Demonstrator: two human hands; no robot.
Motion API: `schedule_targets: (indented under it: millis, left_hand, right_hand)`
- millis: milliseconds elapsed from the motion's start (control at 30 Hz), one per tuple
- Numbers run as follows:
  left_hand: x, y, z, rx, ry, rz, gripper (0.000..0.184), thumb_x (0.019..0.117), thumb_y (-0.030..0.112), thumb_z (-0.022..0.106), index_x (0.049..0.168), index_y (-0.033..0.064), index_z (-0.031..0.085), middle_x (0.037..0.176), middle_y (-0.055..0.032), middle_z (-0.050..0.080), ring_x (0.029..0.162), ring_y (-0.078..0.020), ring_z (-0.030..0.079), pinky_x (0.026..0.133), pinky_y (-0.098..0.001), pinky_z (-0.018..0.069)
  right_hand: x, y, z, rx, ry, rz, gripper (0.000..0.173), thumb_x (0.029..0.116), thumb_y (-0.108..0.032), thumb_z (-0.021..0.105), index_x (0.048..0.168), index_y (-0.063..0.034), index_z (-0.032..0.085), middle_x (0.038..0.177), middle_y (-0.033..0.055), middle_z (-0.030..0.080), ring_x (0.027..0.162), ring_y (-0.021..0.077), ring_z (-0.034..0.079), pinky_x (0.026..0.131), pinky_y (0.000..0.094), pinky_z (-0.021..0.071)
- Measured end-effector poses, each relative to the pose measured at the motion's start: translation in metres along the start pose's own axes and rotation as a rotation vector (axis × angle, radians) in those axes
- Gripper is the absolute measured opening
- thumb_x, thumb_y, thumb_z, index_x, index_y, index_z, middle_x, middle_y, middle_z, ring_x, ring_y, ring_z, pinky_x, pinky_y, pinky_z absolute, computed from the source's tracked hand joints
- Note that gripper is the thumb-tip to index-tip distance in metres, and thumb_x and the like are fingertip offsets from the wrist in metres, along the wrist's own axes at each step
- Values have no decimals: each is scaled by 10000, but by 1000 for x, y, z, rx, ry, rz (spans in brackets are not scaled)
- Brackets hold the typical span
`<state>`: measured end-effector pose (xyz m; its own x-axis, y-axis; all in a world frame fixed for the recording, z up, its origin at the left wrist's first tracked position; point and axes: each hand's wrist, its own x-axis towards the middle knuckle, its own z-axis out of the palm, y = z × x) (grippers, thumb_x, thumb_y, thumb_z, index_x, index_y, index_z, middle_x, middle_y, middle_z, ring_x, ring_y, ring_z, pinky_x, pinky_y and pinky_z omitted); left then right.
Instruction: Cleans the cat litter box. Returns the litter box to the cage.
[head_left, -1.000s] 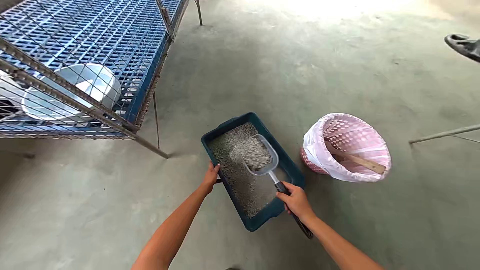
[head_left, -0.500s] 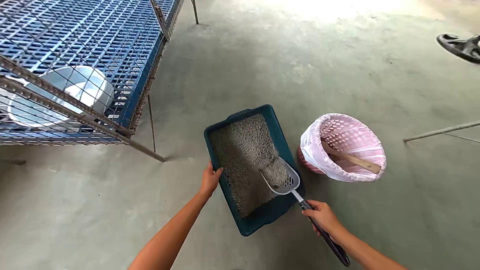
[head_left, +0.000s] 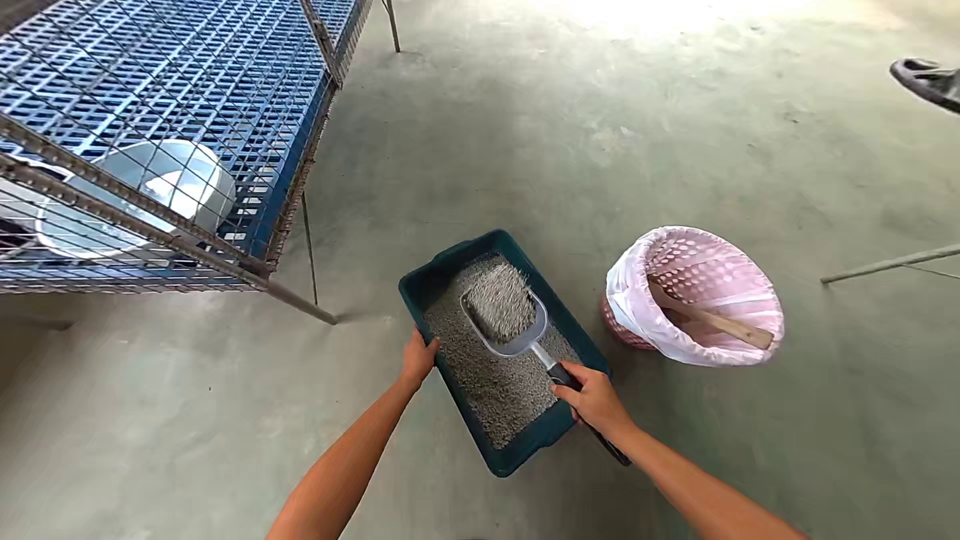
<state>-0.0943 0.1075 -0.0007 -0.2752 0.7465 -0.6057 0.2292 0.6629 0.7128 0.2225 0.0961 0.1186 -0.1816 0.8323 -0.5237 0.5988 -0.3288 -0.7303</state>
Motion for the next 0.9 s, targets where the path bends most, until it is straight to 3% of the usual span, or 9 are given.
schedule_targets:
  millis: [100,233,300,400,533,900]
  left_hand:
    - [3,-4,0,138,-30,-36,682,1086,243,497,1596,-38,142,1306,-340,591,1174,-437,639,1028,-558,488]
    - [1,-1,-1,139,-36,-93,661,1103,269,452,1597,-20,121,1266,-337,599,1073,-426,679,927,-549,548]
    - [1,0,1,126,-37,-96,651,1106,266,444,1594,-23,126,1272,-342,592,1070,-429,679,920,-552,550]
    - [2,-4,1,103,-23,-86,627,1106,265,445,1584,-24,159,1256,-336,603,1048,-425,688,897,-555,563]
    - [2,-6,2,87,-30,-79,633,1108,255,441,1594,-17,140,1261,-338,598,1047,-426,686,899,-550,561]
    - [2,-4,2,80,-38,-113,653,1110,284,440,1606,14,114,1272,-331,598,1048,-427,691,884,-553,571]
  right_hand:
    - [-3,3,1,29,11,27,336,960,-80,682,1276,29,645,759,77,647,483,88,541,485,259,499]
    - [-5,6,-4,-77,-98,58,338,974,-118,683,1288,4,655,813,101,665,529,116,548,534,291,497]
    - [-5,8,-4,-78,-70,62,327,972,-115,685,1273,7,655,801,96,657,516,114,550,519,289,502]
    - [-3,7,-10,-145,-128,80,348,969,-130,689,1293,-6,659,870,129,681,573,151,575,580,333,517]
    - [-5,6,-9,-36,-26,99,338,954,-77,693,1276,19,649,777,90,655,483,100,544,483,269,499]
    - [-9,0,-25,-93,-44,67,354,957,-89,695,1291,17,647,791,87,661,495,93,543,493,262,494]
